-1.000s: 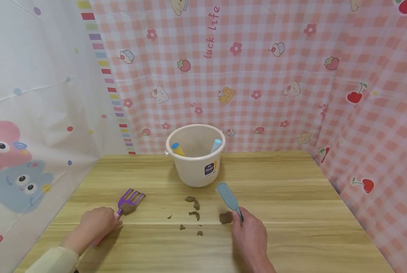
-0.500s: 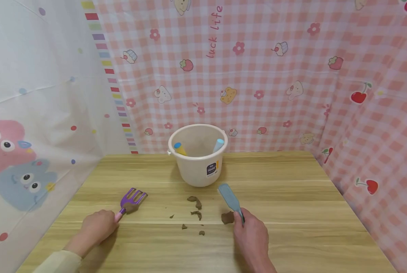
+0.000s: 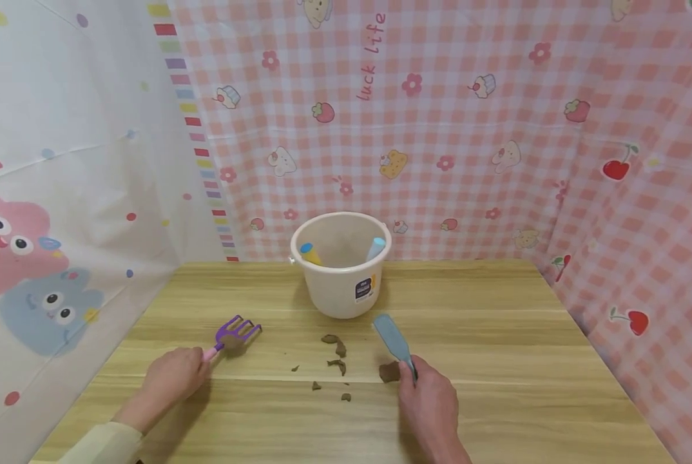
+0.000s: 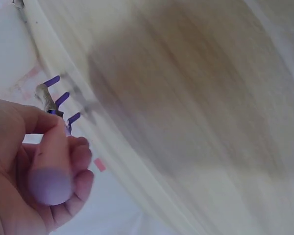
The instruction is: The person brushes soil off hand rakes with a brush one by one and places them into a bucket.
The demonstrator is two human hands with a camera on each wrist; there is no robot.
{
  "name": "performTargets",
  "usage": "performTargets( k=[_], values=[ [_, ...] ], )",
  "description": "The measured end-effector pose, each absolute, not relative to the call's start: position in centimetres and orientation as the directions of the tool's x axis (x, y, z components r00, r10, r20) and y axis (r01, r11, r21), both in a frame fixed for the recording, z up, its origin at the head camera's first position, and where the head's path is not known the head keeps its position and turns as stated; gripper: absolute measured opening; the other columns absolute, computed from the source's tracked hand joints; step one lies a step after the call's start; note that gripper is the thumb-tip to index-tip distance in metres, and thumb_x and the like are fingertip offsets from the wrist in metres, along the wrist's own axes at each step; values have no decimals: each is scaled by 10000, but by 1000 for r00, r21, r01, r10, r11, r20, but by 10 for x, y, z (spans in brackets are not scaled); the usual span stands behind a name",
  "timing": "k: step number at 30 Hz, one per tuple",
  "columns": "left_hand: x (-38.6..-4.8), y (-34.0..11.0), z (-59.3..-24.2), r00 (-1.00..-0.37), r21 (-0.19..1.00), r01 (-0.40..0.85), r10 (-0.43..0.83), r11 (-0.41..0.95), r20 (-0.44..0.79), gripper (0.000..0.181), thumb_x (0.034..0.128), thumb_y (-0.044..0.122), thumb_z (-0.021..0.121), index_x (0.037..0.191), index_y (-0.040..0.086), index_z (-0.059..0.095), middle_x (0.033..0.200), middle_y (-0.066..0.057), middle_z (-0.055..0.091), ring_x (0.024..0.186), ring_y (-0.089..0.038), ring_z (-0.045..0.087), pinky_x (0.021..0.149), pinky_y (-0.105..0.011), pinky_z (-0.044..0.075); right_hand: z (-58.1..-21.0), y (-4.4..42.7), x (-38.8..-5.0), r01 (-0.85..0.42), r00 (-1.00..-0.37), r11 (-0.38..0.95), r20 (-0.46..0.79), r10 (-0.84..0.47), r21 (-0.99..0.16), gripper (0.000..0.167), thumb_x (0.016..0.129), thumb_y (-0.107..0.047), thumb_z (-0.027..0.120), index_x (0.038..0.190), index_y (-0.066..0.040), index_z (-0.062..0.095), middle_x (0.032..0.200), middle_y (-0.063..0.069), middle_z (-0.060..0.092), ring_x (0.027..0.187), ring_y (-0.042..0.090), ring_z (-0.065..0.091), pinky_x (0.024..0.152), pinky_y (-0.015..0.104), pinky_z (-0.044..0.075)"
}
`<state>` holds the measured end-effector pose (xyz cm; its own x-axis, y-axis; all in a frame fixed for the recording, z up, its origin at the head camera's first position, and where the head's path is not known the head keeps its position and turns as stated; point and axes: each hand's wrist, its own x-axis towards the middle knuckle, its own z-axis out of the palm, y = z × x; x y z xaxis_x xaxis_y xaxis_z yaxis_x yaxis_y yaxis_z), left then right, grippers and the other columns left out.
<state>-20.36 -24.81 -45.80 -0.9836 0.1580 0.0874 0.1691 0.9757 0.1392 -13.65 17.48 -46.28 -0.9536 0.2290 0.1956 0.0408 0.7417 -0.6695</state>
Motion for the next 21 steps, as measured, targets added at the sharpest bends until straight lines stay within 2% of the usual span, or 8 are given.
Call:
performTargets(
  k=[3,11,18,21],
  values=[
    [-205,-243,-455,-975,144,201,183,969,130,229,917,135,564,698,79,524,599,-47,486,501,-211,474,448,-377,441,-463,174,-137,40,-957,740,188,222,-672,318,1004,-243,569,1201,-17,676,629,-22,534,495,133,418,457,292,337],
    [-202,-227,-452,-938,124,281,245,952,246,204,902,121,605,715,88,530,600,-29,491,490,-206,473,453,-380,448,-464,173,-138,37,-963,734,171,207,-678,332,1010,-240,562,1221,-4,662,598,-23,480,483,128,410,443,282,333],
    [-194,-205,-446,-870,81,390,338,917,359,175,867,111,687,756,91,552,585,-16,491,477,-205,489,429,-380,445,-464,170,-139,31,-962,746,182,203,-665,324,1006,-243,571,1203,-7,672,587,-23,459,488,131,405,454,286,332],
    [-191,-194,-444,-836,65,435,376,898,399,178,884,125,701,772,91,566,580,-8,498,475,-201,502,427,-376,452,-465,170,-139,32,-963,746,178,200,-665,329,1007,-246,567,1206,-4,668,589,-23,453,493,132,406,457,286,331]
  ],
)
